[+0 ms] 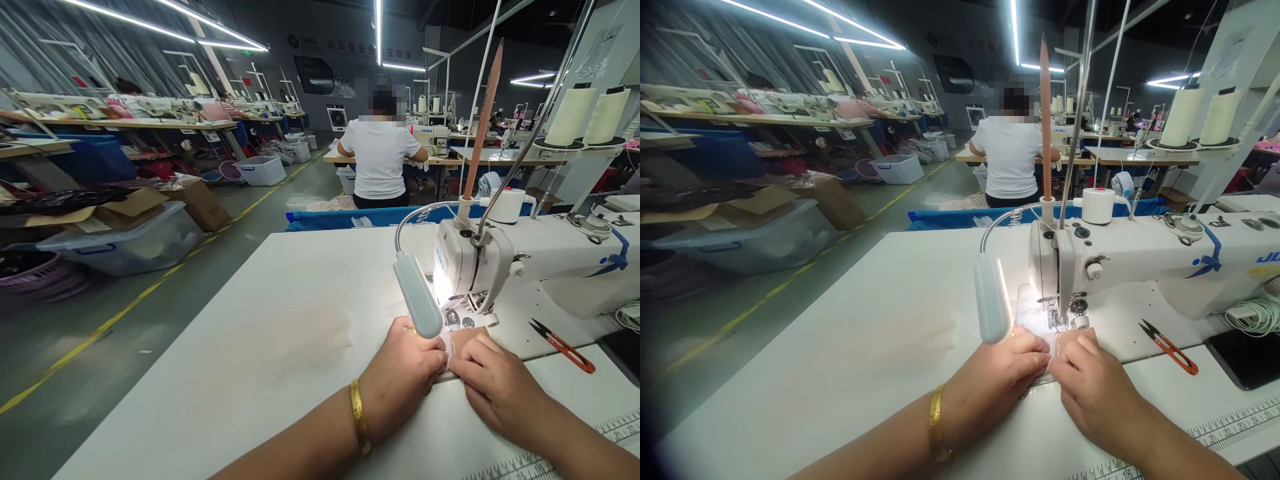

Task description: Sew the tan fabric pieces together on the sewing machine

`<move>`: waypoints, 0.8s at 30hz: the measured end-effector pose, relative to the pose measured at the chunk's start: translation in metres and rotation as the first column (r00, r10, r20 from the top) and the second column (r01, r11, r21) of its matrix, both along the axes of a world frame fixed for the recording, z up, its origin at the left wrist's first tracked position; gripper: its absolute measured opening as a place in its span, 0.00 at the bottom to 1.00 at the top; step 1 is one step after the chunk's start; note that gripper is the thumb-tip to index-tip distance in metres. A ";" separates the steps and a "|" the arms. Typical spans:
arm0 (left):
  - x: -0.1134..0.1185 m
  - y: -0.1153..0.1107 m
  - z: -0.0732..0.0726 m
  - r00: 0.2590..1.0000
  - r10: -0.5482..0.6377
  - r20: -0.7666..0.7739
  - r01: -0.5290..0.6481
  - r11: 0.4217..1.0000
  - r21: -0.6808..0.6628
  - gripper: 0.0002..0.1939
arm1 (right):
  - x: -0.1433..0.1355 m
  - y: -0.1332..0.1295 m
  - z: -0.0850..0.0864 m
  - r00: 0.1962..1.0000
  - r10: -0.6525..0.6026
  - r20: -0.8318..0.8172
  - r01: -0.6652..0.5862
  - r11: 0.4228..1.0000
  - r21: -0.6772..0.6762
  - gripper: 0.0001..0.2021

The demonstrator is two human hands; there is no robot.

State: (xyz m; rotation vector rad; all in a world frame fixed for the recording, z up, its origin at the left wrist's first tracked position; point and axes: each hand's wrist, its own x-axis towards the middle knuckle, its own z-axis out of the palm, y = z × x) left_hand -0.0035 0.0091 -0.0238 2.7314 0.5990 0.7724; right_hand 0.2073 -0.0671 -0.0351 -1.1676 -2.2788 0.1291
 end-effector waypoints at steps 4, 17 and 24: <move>0.002 0.005 0.002 1.000 0.010 0.003 -0.011 1.000 0.028 0.13 | -0.002 0.004 0.000 1.000 -0.019 -0.022 0.020 0.999 0.026 0.15; 0.002 0.013 0.004 1.000 0.013 -0.008 -0.013 0.998 0.059 0.14 | -0.003 0.004 0.000 0.999 -0.036 -0.023 0.037 0.999 0.039 0.15; 0.000 0.010 0.006 1.000 -0.012 -0.026 0.014 0.997 0.072 0.15 | -0.002 0.004 0.002 1.000 -0.028 -0.007 0.028 0.997 0.077 0.17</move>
